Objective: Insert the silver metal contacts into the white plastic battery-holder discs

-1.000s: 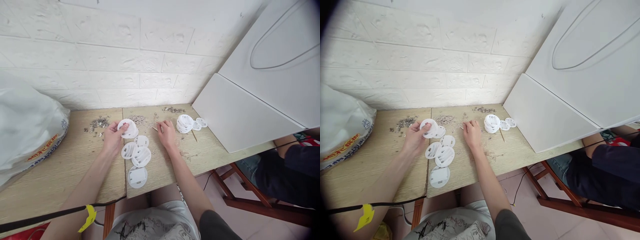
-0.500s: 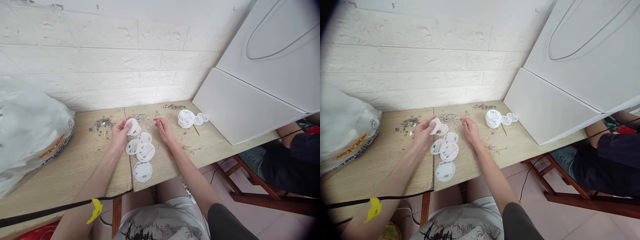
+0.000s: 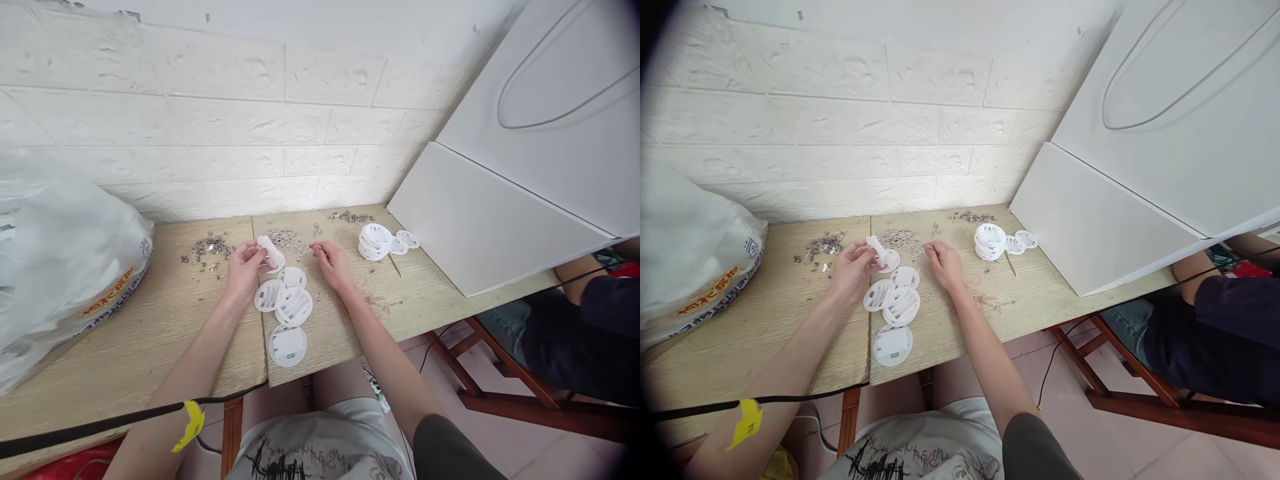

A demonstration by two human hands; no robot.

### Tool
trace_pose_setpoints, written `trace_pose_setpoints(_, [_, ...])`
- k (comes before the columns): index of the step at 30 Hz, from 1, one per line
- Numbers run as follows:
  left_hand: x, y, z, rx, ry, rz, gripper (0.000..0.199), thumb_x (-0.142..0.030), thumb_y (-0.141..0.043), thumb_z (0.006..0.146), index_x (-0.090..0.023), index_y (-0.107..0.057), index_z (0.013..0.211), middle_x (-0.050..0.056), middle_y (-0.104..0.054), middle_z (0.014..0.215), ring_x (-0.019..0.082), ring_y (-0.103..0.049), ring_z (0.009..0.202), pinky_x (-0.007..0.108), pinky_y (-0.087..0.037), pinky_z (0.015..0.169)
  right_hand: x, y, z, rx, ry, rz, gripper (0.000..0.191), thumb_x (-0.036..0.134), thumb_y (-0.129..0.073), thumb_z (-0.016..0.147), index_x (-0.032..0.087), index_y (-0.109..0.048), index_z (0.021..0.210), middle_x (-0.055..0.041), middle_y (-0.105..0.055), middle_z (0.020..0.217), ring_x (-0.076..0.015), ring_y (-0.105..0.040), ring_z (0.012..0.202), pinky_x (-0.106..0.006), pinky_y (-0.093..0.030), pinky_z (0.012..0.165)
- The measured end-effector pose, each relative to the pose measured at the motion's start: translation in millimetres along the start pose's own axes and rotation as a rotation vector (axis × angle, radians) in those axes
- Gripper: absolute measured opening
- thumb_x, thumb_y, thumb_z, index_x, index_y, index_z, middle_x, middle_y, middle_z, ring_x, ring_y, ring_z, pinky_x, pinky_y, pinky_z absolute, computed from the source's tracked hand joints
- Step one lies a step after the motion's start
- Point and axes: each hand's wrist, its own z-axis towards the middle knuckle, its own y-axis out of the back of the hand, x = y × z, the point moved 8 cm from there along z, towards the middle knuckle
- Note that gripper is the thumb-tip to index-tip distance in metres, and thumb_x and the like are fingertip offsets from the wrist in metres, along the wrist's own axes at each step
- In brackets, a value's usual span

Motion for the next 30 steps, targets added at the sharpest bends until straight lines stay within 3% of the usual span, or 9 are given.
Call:
trace_pose_setpoints(6, [-5,1.3,-1,-0.022,-0.043,0.037,0.027,-0.027,-0.075,0.061,-0.015,-0.065,0.083,0.002,-0.065,0.072,0.013,-0.059,0.058,0.026,-0.054,0.051,0,0,0,-0.004,0.012,-0.013,0.035,0.038,-0.038,0.096,0.019,-0.067,0.088,-0.0056,-0.068,0.084,-0.0186,-0.062,0.081,-0.031,-0.045,0.076])
trace_pose_setpoints(13, [-22,32.4,-2,-0.144,-0.120,0.230,0.023,-0.029,-0.077,0.060,-0.016,-0.067,0.076,0.004,-0.067,0.071,0.014,-0.059,0.055,0.025,-0.050,0.048,3,2,0,-0.023,0.022,-0.022,0.034,0.036,-0.040,0.095,0.019,-0.068,0.084,-0.0068,-0.065,0.086,-0.0185,-0.060,0.080,-0.031,-0.045,0.074])
trace_pose_setpoints(15, [-27,39.8,-7,-0.058,-0.054,0.366,0.024,-0.032,-0.077,0.060,-0.016,-0.068,0.075,0.005,-0.067,0.066,0.015,-0.059,0.054,0.026,-0.049,0.049,1,6,1,-0.063,0.006,-0.020,0.034,0.037,-0.041,0.094,0.019,-0.068,0.083,-0.0068,-0.064,0.088,-0.0181,-0.058,0.080,-0.031,-0.045,0.073])
trace_pose_setpoints(20, [-37,50.1,-30,0.357,0.084,0.848,0.014,-0.031,-0.075,0.058,-0.018,-0.071,0.060,0.004,-0.065,0.058,0.016,-0.055,0.054,0.023,-0.040,0.050,-4,10,1,-0.127,-0.023,0.028,0.033,0.037,-0.043,0.094,0.019,-0.069,0.083,-0.0061,-0.062,0.089,-0.0173,-0.057,0.080,-0.031,-0.045,0.073])
trace_pose_setpoints(24, [-23,60.0,-49,0.638,0.287,1.043,0.006,-0.023,-0.066,0.059,-0.020,-0.071,0.054,0.002,-0.062,0.054,0.016,-0.052,0.052,0.023,-0.034,0.049,-4,10,1,-0.127,-0.037,0.042,0.033,0.036,-0.044,0.094,0.020,-0.069,0.081,-0.0065,-0.062,0.090,-0.0175,-0.057,0.082,-0.031,-0.045,0.072])
trace_pose_setpoints(26, [-17,63.7,-51,0.696,0.330,1.105,0.010,-0.020,-0.061,0.058,-0.021,-0.070,0.053,0.001,-0.061,0.053,0.015,-0.051,0.052,0.022,-0.032,0.049,-5,10,1,-0.128,-0.051,0.049,0.032,0.035,-0.044,0.094,0.019,-0.070,0.081,-0.0066,-0.062,0.091,-0.0174,-0.057,0.083,-0.030,-0.046,0.072])
trace_pose_setpoints(30, [-11,71.5,-46,0.646,0.349,1.157,0.012,-0.021,-0.059,0.056,-0.021,-0.072,0.055,0.001,-0.062,0.054,0.016,-0.052,0.053,0.022,-0.032,0.049,-6,11,1,-0.126,-0.065,0.047,0.032,0.035,-0.045,0.093,0.019,-0.070,0.081,-0.0066,-0.062,0.091,-0.0170,-0.058,0.082,-0.030,-0.046,0.072])
